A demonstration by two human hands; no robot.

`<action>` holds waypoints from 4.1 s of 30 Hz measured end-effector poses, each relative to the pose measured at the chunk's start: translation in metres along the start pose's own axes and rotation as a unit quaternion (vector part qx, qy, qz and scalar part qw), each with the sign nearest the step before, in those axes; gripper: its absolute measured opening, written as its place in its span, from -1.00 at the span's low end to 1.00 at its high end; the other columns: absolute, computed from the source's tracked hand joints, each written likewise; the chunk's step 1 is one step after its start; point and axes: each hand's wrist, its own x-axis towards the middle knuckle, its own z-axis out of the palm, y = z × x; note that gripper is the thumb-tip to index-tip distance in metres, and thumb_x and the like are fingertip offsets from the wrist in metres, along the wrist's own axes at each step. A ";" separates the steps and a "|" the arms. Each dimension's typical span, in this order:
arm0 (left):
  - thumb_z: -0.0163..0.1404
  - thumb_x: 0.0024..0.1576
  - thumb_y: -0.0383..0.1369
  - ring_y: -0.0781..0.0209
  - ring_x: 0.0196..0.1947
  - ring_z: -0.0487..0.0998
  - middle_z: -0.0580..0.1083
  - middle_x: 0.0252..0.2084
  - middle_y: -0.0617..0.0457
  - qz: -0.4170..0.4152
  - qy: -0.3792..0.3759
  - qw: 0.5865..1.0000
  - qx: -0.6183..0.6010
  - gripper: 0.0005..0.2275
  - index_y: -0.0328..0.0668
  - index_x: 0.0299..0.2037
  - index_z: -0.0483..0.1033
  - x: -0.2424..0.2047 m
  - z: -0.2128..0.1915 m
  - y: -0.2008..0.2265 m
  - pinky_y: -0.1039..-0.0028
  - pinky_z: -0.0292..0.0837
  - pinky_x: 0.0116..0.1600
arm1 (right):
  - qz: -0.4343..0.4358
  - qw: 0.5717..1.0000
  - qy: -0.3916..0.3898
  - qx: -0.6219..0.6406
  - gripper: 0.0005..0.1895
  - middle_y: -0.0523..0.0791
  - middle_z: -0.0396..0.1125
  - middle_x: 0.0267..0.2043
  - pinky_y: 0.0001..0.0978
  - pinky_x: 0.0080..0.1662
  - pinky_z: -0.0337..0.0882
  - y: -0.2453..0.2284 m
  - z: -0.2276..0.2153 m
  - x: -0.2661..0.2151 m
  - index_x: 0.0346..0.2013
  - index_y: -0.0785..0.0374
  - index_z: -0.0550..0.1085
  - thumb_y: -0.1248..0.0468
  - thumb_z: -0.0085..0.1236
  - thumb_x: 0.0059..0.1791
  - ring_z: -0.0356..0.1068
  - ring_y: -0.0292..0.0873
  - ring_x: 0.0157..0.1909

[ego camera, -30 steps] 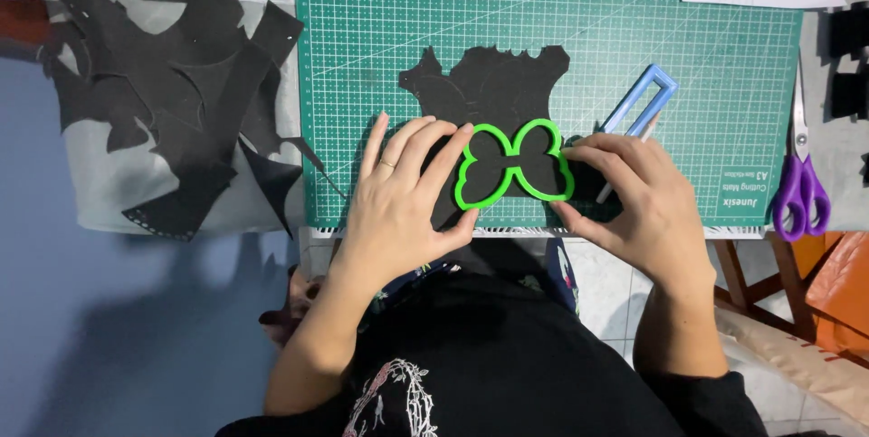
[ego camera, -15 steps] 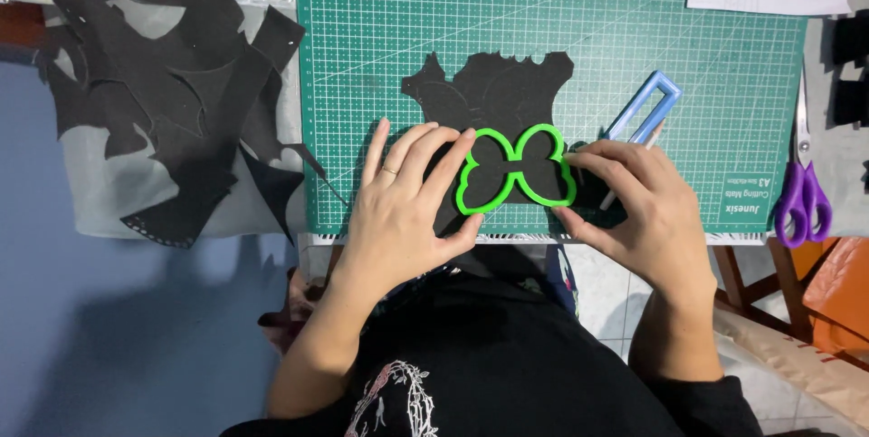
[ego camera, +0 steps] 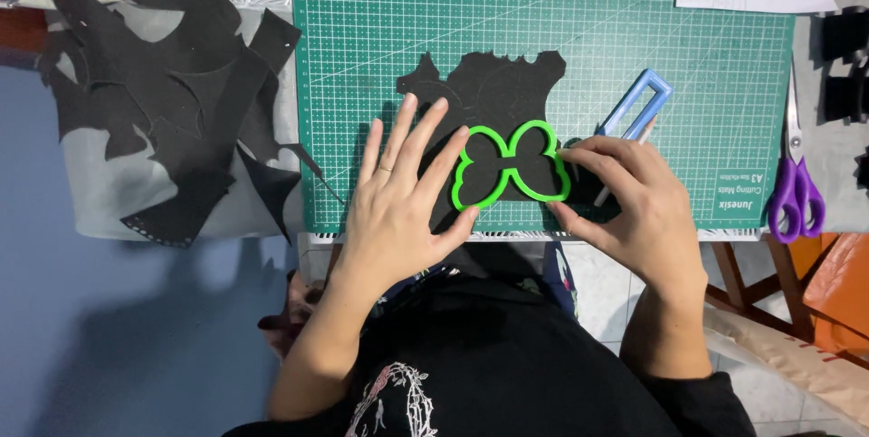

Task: Tracing a butterfly template onto a sheet of black material using a silver pen.

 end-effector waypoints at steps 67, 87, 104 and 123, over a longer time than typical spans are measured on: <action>0.22 0.01 -0.26 -0.17 0.49 0.14 0.28 0.38 -0.18 0.008 0.031 0.999 -0.039 -0.43 -0.35 0.23 0.41 0.004 -0.006 0.004 -0.12 -0.10 0.54 | 0.018 1.000 0.014 0.005 -0.46 0.00 0.40 0.08 -0.21 0.01 0.40 -0.004 0.001 -0.001 0.03 0.31 0.58 0.21 0.47 -0.21 0.39 -0.03 -0.01; 0.24 0.06 -0.17 -0.28 0.52 0.05 0.16 0.44 -0.21 -0.002 0.018 0.999 -0.027 -0.44 -0.31 0.20 0.41 0.009 -0.003 0.004 -0.17 -0.09 0.53 | 0.007 1.000 0.024 -0.007 -0.50 0.00 0.41 0.06 -0.26 -0.06 0.42 -0.004 -0.001 0.000 0.00 0.32 0.59 0.20 0.46 -0.19 0.38 -0.05 -0.07; 0.26 0.04 -0.14 -0.30 0.52 0.03 0.14 0.45 -0.24 -0.005 0.018 1.000 -0.016 -0.43 -0.28 0.20 0.42 0.009 -0.003 0.005 -0.18 -0.05 0.52 | -0.037 0.997 0.074 -0.009 -0.50 0.06 0.41 0.01 -0.23 -0.04 0.37 0.009 -0.007 0.003 0.11 0.39 0.59 0.29 0.44 -0.10 0.36 -0.03 -0.10; 0.23 0.03 -0.13 -0.28 0.53 -0.01 0.10 0.47 -0.25 -0.009 0.018 1.000 0.001 -0.40 -0.23 0.25 0.42 0.007 -0.001 0.005 -0.18 -0.14 0.54 | -0.127 0.986 -0.014 -0.108 -0.16 -0.05 0.38 0.06 -0.32 -0.06 0.39 0.018 0.002 0.029 0.28 0.24 0.52 -0.19 0.36 -0.16 0.29 -0.11 -0.12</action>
